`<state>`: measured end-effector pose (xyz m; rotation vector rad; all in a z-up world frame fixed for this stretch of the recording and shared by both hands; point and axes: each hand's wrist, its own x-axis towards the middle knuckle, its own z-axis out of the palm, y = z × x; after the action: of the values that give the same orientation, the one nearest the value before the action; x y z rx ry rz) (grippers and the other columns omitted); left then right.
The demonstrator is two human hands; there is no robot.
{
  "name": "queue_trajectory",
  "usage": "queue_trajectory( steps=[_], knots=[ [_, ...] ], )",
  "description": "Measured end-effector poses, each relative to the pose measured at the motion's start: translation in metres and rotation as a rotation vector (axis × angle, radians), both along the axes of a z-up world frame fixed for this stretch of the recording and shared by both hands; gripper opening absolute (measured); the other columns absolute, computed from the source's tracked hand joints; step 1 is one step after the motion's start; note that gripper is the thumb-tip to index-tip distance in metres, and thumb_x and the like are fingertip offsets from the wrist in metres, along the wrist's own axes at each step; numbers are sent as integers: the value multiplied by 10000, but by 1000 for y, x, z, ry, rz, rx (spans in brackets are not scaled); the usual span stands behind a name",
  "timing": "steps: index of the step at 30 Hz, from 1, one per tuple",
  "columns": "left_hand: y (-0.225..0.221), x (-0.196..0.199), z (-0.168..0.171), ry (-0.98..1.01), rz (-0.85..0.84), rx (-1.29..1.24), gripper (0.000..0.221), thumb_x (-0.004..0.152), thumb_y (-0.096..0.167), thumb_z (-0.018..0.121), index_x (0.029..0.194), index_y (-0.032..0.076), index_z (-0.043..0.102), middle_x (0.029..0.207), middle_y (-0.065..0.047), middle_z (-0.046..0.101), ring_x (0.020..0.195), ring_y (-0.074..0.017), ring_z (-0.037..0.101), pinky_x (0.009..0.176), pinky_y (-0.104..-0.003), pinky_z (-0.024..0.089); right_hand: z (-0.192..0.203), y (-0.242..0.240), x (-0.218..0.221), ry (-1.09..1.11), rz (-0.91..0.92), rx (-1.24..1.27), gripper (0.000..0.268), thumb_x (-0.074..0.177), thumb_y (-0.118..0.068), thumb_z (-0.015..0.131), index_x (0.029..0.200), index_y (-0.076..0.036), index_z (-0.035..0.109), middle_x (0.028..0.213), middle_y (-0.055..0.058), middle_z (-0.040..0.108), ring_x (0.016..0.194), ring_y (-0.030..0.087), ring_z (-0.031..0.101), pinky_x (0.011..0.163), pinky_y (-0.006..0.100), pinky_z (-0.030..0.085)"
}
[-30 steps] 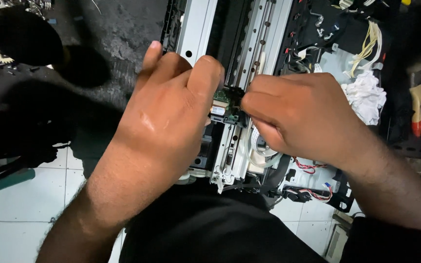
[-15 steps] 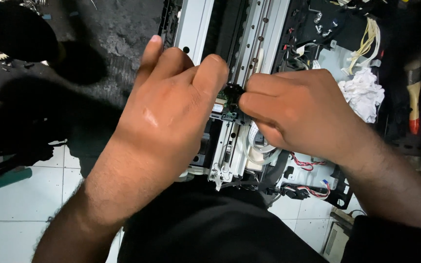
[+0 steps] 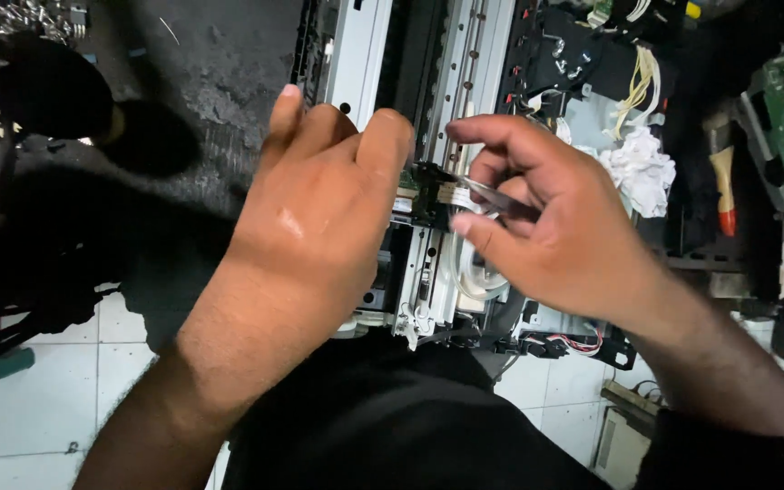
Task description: Cleaning a printer component and connecting ribbon cables to a circuit board.
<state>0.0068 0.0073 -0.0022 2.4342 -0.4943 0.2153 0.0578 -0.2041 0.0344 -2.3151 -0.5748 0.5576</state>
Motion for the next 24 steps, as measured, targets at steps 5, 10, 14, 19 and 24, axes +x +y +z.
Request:
queue_trajectory(
  steps=[5,10,14,19,24],
  knots=[
    [5,-1,-4,-23,26,2,524,535,-178,350,987,56,472,620,-72,375,775,-295,420,1153,-470,314,-1,19,-12,-136,-62,101,563,905,120,671,1426,23,481,949,116,663,704,75,652,491,122,436],
    [11,7,-9,48,-50,-25,581,415,-218,390,932,34,469,574,-99,414,767,-325,466,1090,-471,354,-12,25,-11,-138,-164,21,519,888,27,713,1361,-80,527,914,58,736,854,132,735,753,228,619],
    [10,14,-19,116,-65,7,632,444,-222,462,1011,58,469,587,-66,541,866,-338,482,1149,-525,308,-18,23,-13,-183,-115,20,462,896,31,699,1323,-70,556,906,38,738,818,103,705,753,209,585],
    [13,14,-19,77,-106,-69,576,442,-215,405,944,66,400,598,-55,382,838,-300,442,1159,-482,331,-27,14,-10,-319,15,-6,350,892,21,659,1230,-69,652,950,22,712,833,78,677,791,208,571],
    [13,18,-18,181,-76,-71,505,525,-202,520,938,73,430,622,-84,466,897,-324,497,1199,-503,297,-27,15,-9,-422,136,28,232,916,21,667,1137,-43,693,934,39,724,780,111,655,695,234,519]
  ],
)
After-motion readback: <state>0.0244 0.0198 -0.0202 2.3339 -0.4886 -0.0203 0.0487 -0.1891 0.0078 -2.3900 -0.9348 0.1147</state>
